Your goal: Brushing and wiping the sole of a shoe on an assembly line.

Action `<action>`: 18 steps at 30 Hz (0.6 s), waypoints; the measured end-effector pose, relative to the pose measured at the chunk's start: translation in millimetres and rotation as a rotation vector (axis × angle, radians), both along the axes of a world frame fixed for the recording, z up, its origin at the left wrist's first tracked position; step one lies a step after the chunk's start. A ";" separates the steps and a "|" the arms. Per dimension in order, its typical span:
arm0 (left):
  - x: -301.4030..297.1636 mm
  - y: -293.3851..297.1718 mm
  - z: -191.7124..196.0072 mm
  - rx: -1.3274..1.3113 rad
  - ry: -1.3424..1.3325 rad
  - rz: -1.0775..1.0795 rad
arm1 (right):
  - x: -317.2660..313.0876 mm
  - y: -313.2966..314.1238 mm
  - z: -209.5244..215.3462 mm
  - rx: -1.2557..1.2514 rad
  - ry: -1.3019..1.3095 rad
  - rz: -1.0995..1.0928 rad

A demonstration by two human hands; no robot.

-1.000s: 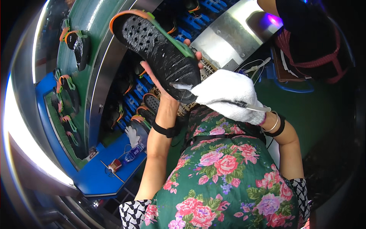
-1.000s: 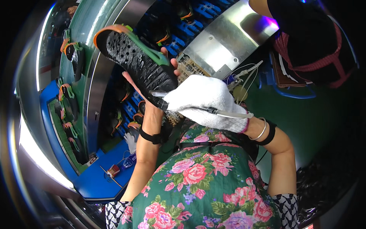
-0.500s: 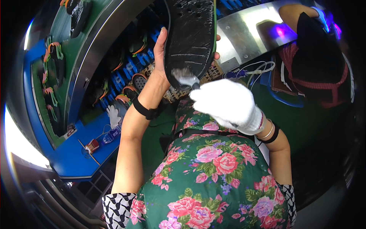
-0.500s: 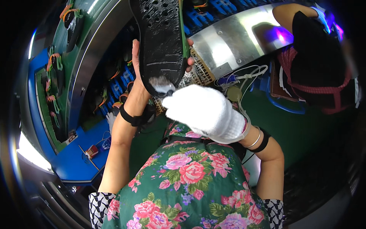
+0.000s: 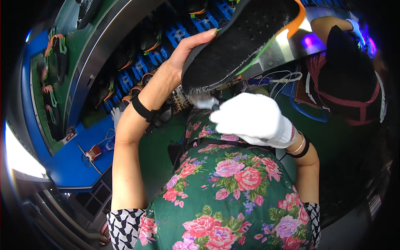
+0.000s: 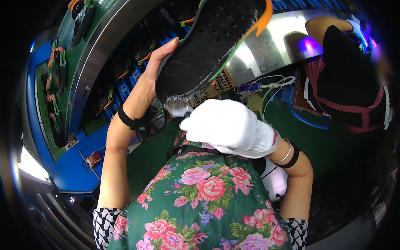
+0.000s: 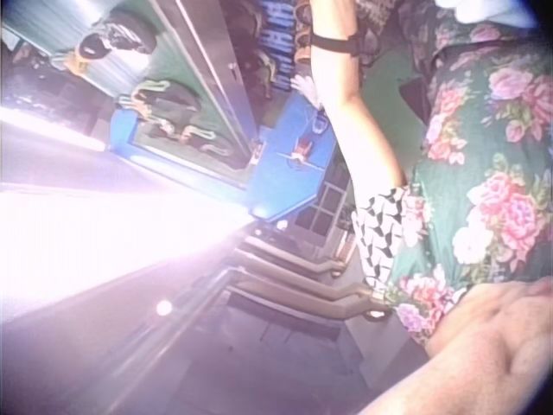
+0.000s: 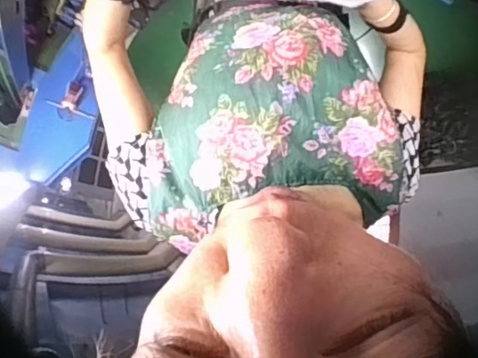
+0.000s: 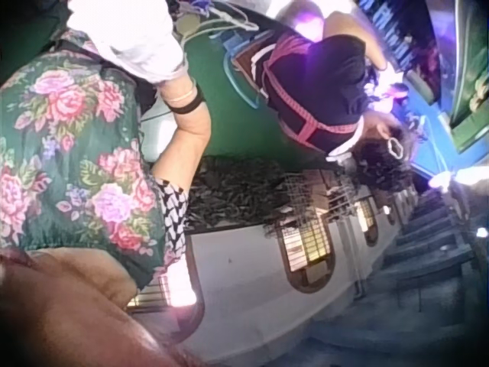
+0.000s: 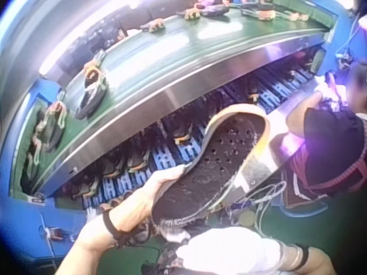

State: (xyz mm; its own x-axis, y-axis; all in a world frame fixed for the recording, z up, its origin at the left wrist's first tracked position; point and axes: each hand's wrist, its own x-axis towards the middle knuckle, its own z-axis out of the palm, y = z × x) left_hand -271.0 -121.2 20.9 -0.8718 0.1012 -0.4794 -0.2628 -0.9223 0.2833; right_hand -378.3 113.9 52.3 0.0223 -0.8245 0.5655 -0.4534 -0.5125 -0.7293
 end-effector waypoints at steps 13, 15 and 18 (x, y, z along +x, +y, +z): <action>-2.0 -1.5 17.8 -0.074 -0.119 -0.154 | -7.1 4.9 -3.8 0.089 -0.102 0.124; -3.0 1.3 19.8 -0.119 -0.144 -0.158 | -15.9 -1.2 1.2 -0.066 0.047 0.025; -6.3 1.0 18.2 -0.118 -0.131 -0.203 | -8.5 1.9 -11.9 -0.045 0.192 0.015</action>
